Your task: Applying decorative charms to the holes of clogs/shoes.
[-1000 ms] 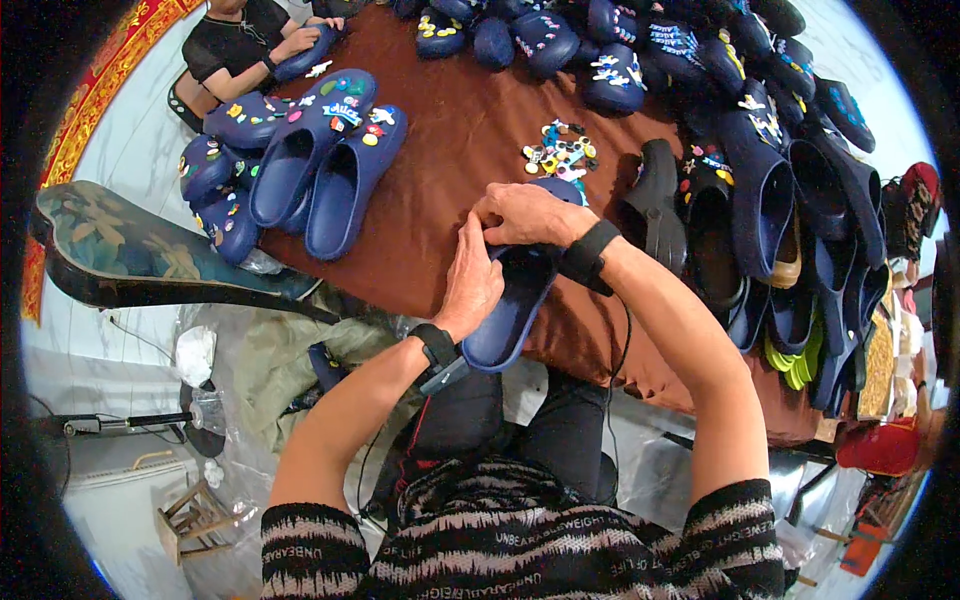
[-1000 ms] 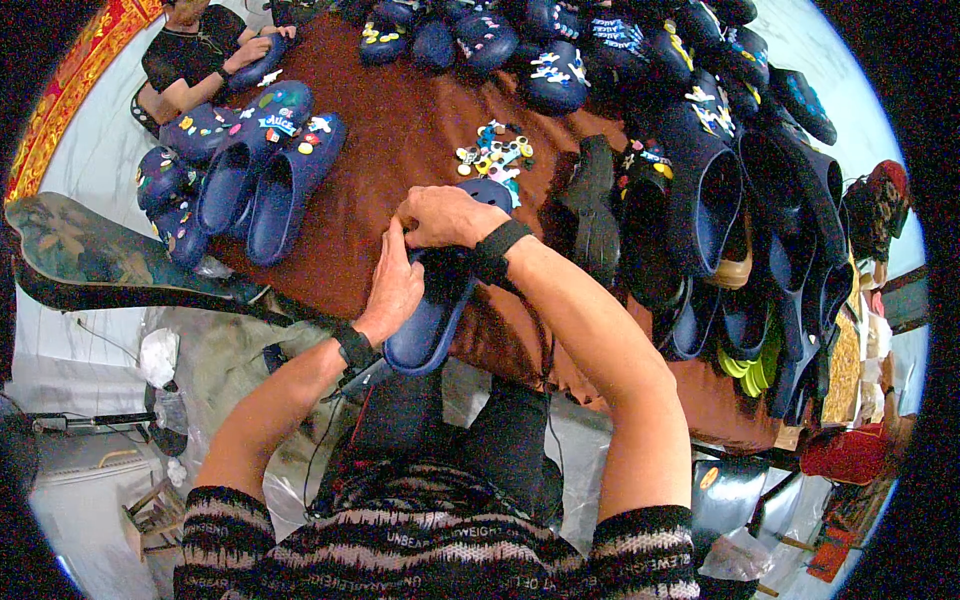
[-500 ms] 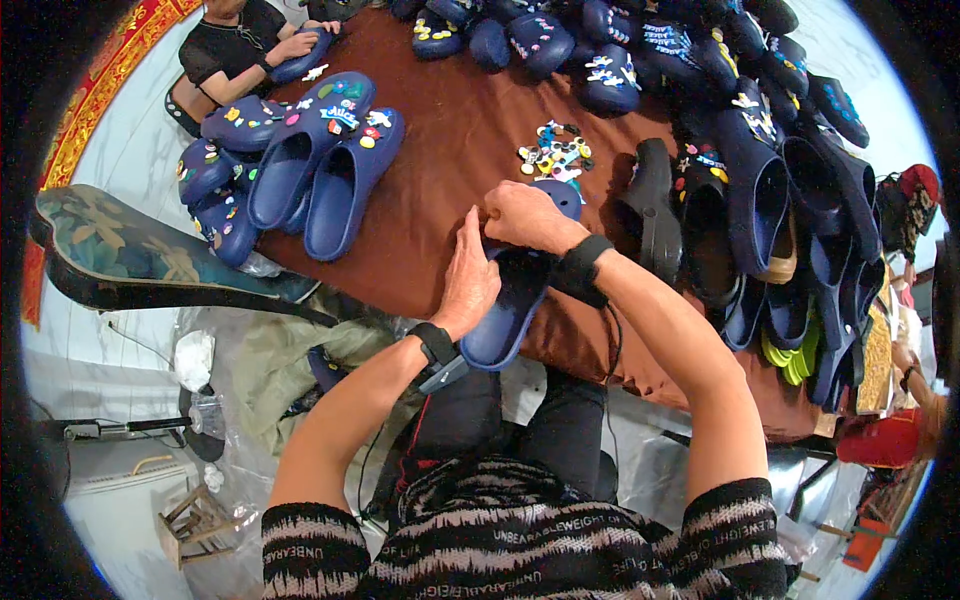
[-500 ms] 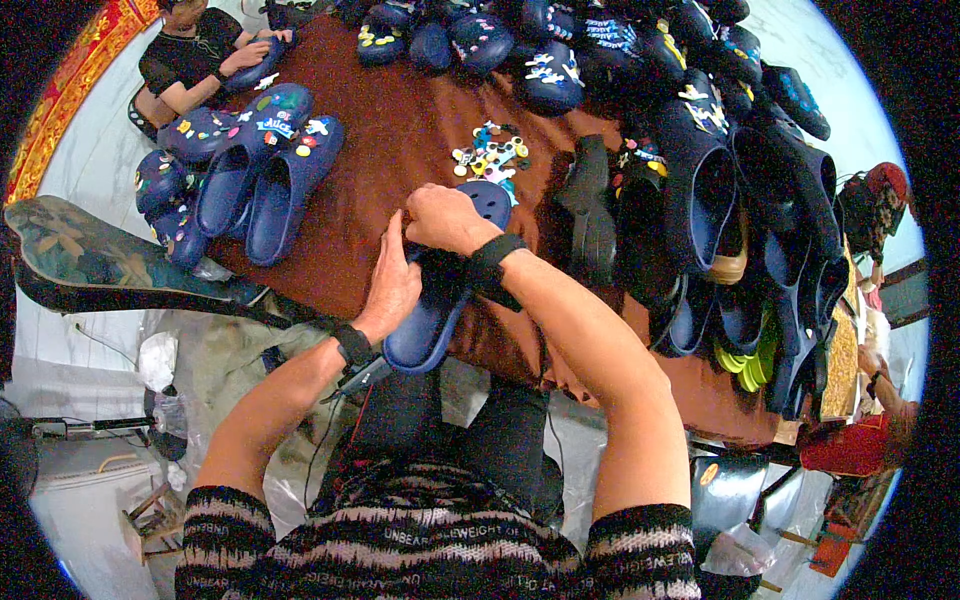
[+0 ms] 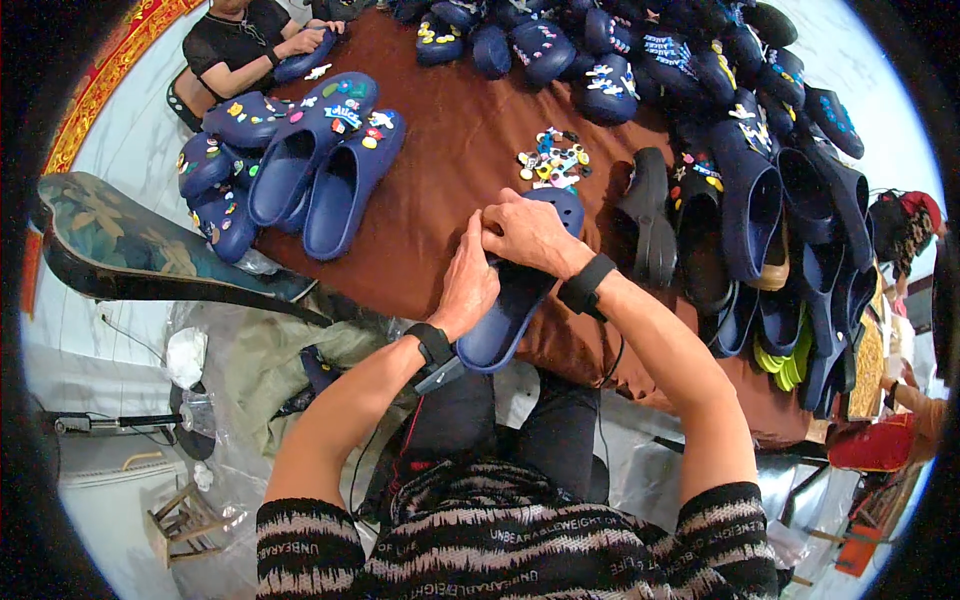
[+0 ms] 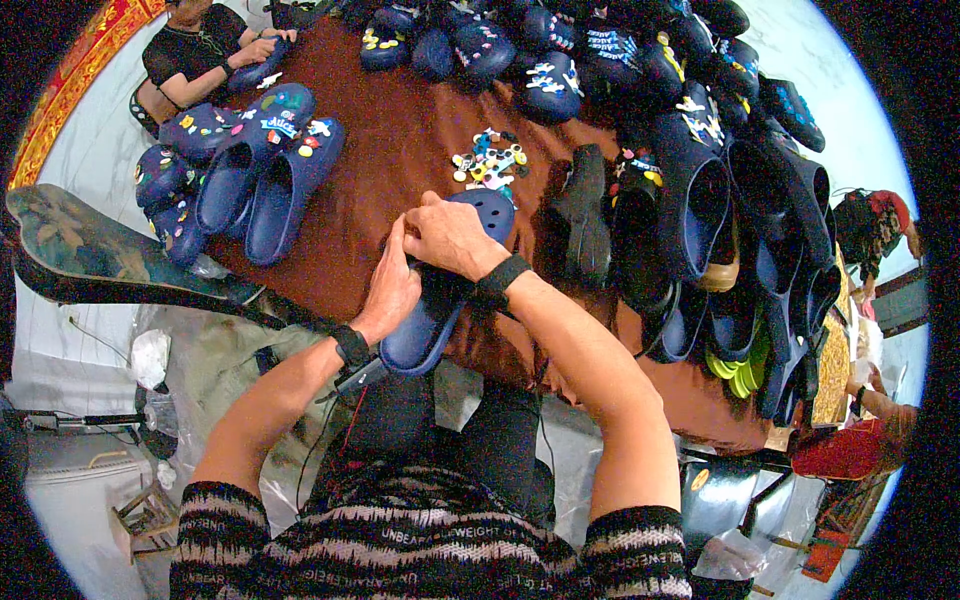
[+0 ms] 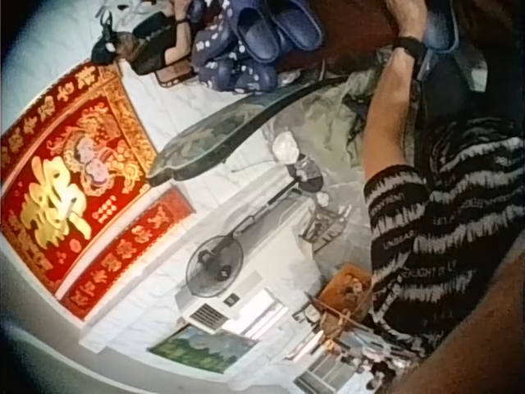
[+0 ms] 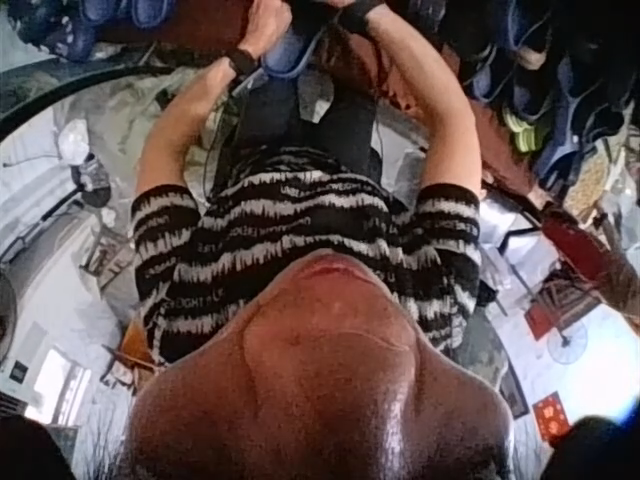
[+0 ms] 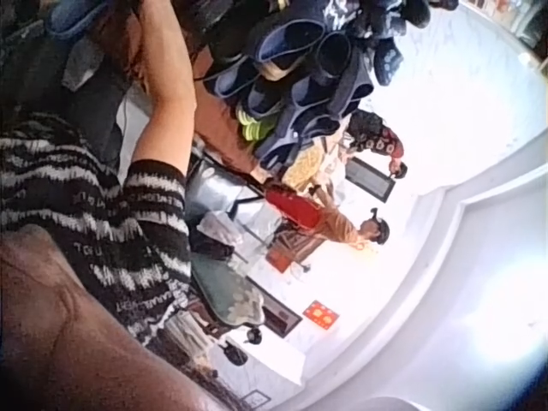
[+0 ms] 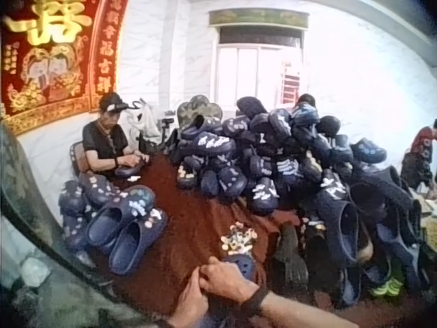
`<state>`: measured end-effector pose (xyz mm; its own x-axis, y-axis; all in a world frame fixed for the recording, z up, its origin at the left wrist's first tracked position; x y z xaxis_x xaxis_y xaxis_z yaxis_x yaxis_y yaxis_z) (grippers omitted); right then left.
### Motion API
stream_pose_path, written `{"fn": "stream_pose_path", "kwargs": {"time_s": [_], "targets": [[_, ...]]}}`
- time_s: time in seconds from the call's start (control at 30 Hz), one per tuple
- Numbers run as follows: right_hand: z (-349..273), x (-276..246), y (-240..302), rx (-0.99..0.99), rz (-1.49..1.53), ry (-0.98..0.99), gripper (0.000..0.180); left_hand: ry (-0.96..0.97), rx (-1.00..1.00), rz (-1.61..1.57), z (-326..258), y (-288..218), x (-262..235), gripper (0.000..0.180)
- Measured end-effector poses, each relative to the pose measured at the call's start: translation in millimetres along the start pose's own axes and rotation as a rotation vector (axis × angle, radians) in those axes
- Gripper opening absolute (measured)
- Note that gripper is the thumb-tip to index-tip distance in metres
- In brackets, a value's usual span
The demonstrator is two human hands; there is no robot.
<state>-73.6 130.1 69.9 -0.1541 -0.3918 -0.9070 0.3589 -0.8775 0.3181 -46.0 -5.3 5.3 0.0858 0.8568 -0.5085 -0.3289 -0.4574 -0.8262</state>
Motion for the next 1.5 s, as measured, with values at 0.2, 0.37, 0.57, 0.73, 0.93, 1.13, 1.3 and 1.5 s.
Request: {"fn": "stream_pose_path", "kwargs": {"time_s": [0.2,0.37,0.57,0.73,0.93,1.13,1.3,1.5], "targets": [[0,-2,-6,-0.032,-0.01,0.037,0.027,0.057,-0.107,0.026,3,-6,0,0.08],[-2,1,-9,-0.07,0.093,-0.045,0.026,-0.02,0.013,0.053,1,-2,1,0.081],[-8,0,-13,0.052,0.21,-0.072,0.02,0.029,-0.057,0.013,1,-9,1,0.08],[-19,-11,-24,0.119,0.288,-0.106,0.017,0.01,0.055,0.035,3,0,-2,0.066],[-10,-20,-46,0.073,0.334,0.068,0.038,0.003,0.118,0.07,1,-6,2,0.057],[6,-20,-32,0.013,0.207,0.272,0.051,-0.073,0.197,0.083,1,3,3,0.054],[19,-24,-16,0.045,0.081,0.412,0.054,-0.039,0.155,0.083,3,2,3,0.055],[18,-19,-17,0.0,0.018,0.463,0.038,-0.018,0.084,0.08,1,-1,1,0.059]]}}
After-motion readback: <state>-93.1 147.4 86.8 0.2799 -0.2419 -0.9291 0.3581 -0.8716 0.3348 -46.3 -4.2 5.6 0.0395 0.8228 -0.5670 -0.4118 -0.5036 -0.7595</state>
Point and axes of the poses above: each hand's wrist, its own z-axis towards the middle knuckle, its own x-axis out of the palm, y = z × x, the point moved 2 cm from there along z, towards the middle knuckle, and after that the axes turned 7 degrees about -y, right-handed, at the moved point
